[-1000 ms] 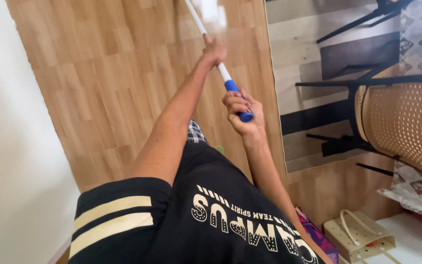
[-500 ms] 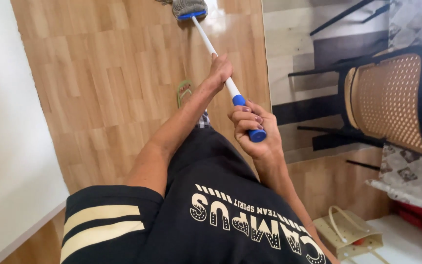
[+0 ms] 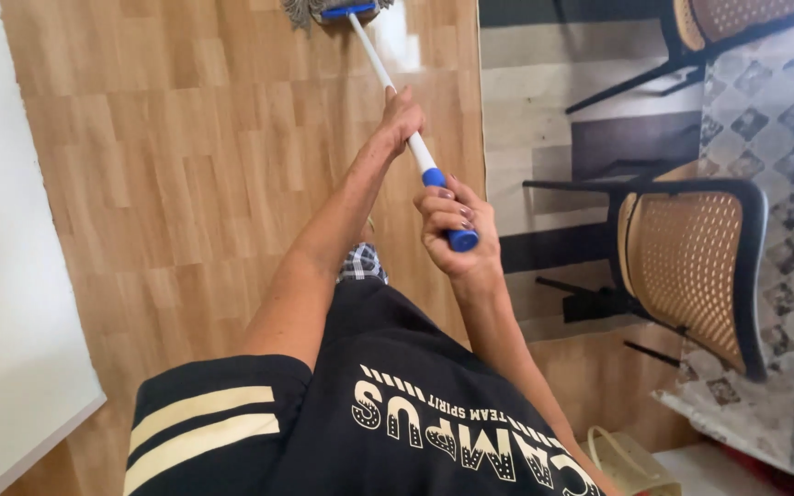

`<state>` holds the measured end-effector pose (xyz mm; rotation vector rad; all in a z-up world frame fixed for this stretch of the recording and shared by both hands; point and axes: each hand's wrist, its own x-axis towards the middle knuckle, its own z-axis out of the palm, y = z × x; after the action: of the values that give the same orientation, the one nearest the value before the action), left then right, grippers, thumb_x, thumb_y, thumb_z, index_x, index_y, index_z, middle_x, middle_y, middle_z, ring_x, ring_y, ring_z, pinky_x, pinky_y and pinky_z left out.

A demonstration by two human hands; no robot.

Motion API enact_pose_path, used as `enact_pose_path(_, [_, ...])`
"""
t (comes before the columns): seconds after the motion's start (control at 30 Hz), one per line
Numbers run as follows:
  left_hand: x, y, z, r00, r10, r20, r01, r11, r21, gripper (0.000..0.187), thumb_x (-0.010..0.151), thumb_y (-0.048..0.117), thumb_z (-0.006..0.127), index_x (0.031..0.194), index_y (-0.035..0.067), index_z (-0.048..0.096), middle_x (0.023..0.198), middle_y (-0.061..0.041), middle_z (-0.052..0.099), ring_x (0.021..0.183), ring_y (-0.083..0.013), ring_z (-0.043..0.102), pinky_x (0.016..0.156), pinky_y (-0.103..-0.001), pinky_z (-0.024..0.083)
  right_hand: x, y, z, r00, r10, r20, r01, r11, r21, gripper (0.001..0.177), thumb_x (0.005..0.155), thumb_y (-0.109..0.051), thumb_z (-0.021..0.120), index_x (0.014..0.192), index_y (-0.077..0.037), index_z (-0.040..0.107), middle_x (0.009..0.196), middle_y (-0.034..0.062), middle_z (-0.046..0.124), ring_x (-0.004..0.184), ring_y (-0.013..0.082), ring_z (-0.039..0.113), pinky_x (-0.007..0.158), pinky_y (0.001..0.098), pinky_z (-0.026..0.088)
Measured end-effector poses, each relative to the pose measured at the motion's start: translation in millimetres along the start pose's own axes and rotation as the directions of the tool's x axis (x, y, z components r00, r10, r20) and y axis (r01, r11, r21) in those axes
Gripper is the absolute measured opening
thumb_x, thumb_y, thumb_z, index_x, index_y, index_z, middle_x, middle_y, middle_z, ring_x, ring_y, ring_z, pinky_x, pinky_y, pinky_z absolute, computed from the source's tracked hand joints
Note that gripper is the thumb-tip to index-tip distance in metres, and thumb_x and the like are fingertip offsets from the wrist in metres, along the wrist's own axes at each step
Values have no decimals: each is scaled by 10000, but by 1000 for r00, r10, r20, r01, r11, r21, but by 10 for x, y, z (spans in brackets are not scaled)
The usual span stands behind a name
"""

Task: The person mops a wooden floor using a string mop with a blue and white handle. They move the mop back and forth across the floor, covering areas near a wall, a rug, and a dining table with chairs.

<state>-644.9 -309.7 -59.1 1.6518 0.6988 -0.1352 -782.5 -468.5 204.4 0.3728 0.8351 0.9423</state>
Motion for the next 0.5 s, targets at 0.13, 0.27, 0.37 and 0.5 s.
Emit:
enact_pose_path(0.13, [392,422,-218,975,-185,-124,166,974,-155,545,626,-4,486,1166,68,454,1128,-132,543,932,-301,615,659,-421,547,597,-319,328,998,45,-41,-51,989,-139,243,1046,-155,528,849,-59,422,668,-4,403,433,31,364,353,157,333])
enact_pose_path(0.27, [999,363,-158,914,-343,-216,264,908,-326,695,663,188,510,1343,41,524,1262,-179,721,1160,-317,695,903,-344,555,1283,-841,516,979,200,-37,-202,927,-316,174,1013,-136,504,871,-53,445,690,-12,415,486,36,399,402,169,374])
enact_pose_path(0.37, [421,912,-372,967,-253,-41,211,878,-430,321,814,306,477,1030,89,573,822,-61,568,641,-168,577,436,-309,463,1817,-1355,624,994,101,-39,-106,835,-540,156,986,-148,587,902,-63,487,777,13,492,534,17,452,448,151,383])
enact_pose_path(0.5, [-364,1377,-392,965,-259,-42,177,762,-624,321,821,388,535,1008,133,482,821,-35,489,624,-149,519,391,-323,420,2393,-1751,1018,940,-264,-215,-138,283,-949,251,927,-299,545,722,-164,496,542,-87,429,438,80,521,428,386,463])
